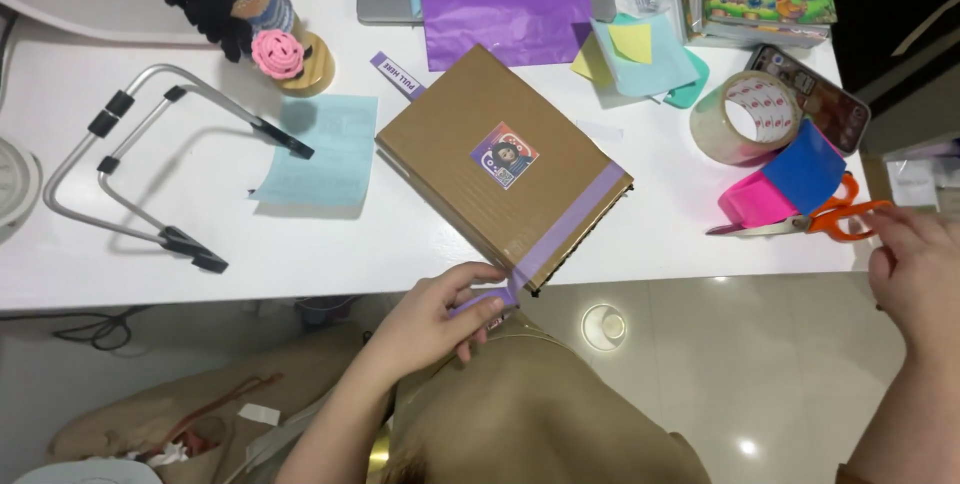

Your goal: The person places a sticker on a small cardboard box, then applies two strips of purple tape across the box and cuts them with scissors. The person then places the box into a purple mailing bag.

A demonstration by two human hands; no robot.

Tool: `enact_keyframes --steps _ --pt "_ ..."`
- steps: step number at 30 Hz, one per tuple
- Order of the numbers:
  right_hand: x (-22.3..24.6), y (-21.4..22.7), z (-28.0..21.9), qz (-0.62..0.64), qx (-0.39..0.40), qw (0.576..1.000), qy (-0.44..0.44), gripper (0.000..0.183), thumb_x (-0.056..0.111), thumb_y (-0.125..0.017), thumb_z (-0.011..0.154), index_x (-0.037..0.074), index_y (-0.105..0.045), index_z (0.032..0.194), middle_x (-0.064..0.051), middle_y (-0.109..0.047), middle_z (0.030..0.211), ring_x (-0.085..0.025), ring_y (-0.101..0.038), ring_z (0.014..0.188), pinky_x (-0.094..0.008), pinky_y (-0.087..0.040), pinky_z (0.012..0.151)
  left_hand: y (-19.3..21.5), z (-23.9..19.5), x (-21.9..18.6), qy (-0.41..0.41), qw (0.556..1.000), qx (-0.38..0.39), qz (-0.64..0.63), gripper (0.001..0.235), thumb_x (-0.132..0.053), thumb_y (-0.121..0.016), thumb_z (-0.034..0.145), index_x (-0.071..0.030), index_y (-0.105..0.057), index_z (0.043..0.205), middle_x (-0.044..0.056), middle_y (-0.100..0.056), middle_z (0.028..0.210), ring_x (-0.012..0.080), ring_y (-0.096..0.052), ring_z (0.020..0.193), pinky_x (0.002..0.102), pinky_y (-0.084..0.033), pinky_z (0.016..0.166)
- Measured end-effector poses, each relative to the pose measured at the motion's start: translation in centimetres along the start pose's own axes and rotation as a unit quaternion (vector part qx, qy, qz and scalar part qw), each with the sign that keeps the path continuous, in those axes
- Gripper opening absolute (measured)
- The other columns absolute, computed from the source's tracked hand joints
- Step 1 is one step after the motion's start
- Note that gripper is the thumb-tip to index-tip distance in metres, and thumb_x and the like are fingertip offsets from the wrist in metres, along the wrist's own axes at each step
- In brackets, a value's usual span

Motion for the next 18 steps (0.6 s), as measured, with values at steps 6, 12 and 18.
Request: enact_keyframes --steps 6,12,18 --pt "4.4 2.2 4.9 0.089 0.172 0.977 -0.093 0.068 0.002 -0.053 0.087 0.013 -0.059 0.154 -0.010 -0.057 0.158 -0.031 -0.056 0.136 -0.052 -0.056 0.093 -0.2 -0.1 -0.5 0.055 0.997 -0.043 -0.012 0.030 -0.034 -0.065 0.094 -0.019 -0.072 0.119 0.002 -0.078 0.085 0.0123 -0.058 0.046 0.024 -0.052 0.060" --pt "1.6 0.0 3.8 0.047 0.173 0.983 -0.040 0.058 0.007 -0.058 0.088 0.013 -0.066 0.145 -0.005 -0.069 0.140 -0.027 -0.062 0.128 -0.041 -0.055 0.096 -0.3 0.2 -0.1 0.041 0.997 -0.069 -0.014 0.025 -0.035 -0.066 0.093 -0.019 -0.071 0.112 0.000 -0.078 0.081 0.0122 -0.062 0.048 0.024 -0.052 0.062" --pt "0.7 -1.8 4.2 -0.028 0.218 0.975 -0.016 0.097 0.008 -0.083 0.068 0.036 -0.047 0.153 -0.011 -0.031 0.174 -0.042 -0.030 0.155 -0.060 -0.040 0.114 -0.3 0.1 0.0 0.029 0.997 -0.072 -0.029 0.025 -0.034 -0.066 0.094 -0.018 -0.070 0.112 0.001 -0.076 0.079 0.0123 -0.059 0.046 0.025 -0.052 0.062"
Point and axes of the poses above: each hand's wrist, its own z-axis towards the middle knuckle, its own y-axis out of the back of the hand, x = y × z, the point moved 9 cm from there along z, towards the middle knuckle
